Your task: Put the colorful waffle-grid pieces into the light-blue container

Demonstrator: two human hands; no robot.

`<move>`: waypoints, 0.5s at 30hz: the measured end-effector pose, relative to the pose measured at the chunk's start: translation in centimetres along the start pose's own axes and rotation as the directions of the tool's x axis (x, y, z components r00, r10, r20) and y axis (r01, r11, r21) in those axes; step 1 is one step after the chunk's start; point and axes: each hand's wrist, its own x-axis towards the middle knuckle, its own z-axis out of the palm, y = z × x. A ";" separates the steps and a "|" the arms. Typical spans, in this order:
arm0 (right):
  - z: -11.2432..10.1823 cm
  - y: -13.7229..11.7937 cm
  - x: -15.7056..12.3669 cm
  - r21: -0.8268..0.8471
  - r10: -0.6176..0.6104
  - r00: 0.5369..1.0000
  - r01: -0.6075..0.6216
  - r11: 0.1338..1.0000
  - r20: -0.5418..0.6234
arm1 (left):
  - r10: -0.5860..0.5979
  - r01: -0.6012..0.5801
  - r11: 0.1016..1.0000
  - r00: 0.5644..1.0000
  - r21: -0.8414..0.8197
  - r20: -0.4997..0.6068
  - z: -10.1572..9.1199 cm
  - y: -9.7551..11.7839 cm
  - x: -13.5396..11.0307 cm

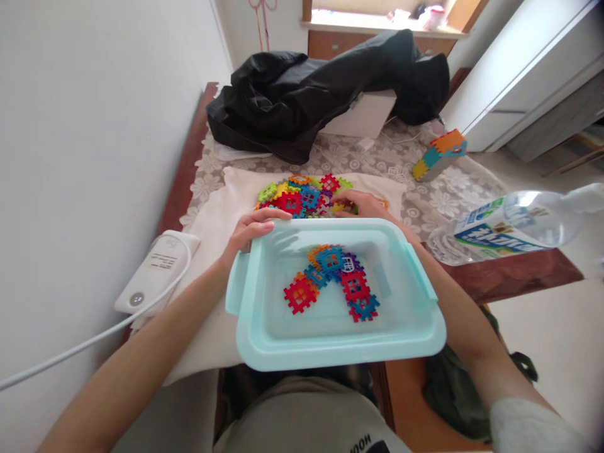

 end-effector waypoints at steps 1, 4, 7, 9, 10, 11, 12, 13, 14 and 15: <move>0.1 -0.1 -0.1 0.005 0.006 1.000 -0.006 1.000 0.001 | 0.016 -0.016 1.000 1.000 0.005 -0.003 0.0 0.0 0.0; 0.2 -0.3 -0.1 0.026 0.028 1.000 -0.028 0.999 -0.007 | 0.040 -0.039 0.999 0.999 0.023 -0.013 0.1 0.1 0.0; 0.2 -0.5 0.1 0.065 0.013 1.000 -0.014 0.998 0.015 | 0.046 -0.046 0.998 0.999 0.032 -0.017 0.1 0.0 0.0; 0.1 -0.8 0.2 0.092 0.001 1.000 -0.003 0.996 0.016 | 0.046 -0.046 0.999 0.999 0.029 -0.008 -0.1 -0.2 0.0; 0.0 -0.9 0.2 0.110 0.003 1.000 -0.003 0.994 -0.003 | 0.039 -0.039 0.999 0.999 0.021 0.004 -0.1 -0.2 0.0; -0.1 -1.1 0.2 0.130 0.013 0.999 -0.009 0.992 -0.035 | 0.031 -0.031 0.999 0.999 0.013 0.014 -0.2 -0.3 0.0; -0.2 -1.3 0.2 0.150 0.032 0.997 -0.021 0.988 -0.071 | 0.024 -0.024 1.000 1.000 0.010 0.019 -0.2 -0.3 0.0; -0.3 -1.5 0.2 0.166 0.057 0.992 -0.038 0.985 -0.112 | 0.023 -0.023 1.000 1.000 0.014 0.016 -0.2 -0.3 0.0; -0.4 -1.6 0.2 0.177 0.085 0.984 -0.057 0.983 -0.157 | 0.024 -0.025 0.999 1.000 0.022 0.008 -0.2 -0.2 0.0; -0.5 -1.7 0.2 0.184 0.111 0.974 -0.074 0.980 -0.200 | 0.027 -0.027 0.999 1.000 0.028 0.001 -0.1 -0.2 0.0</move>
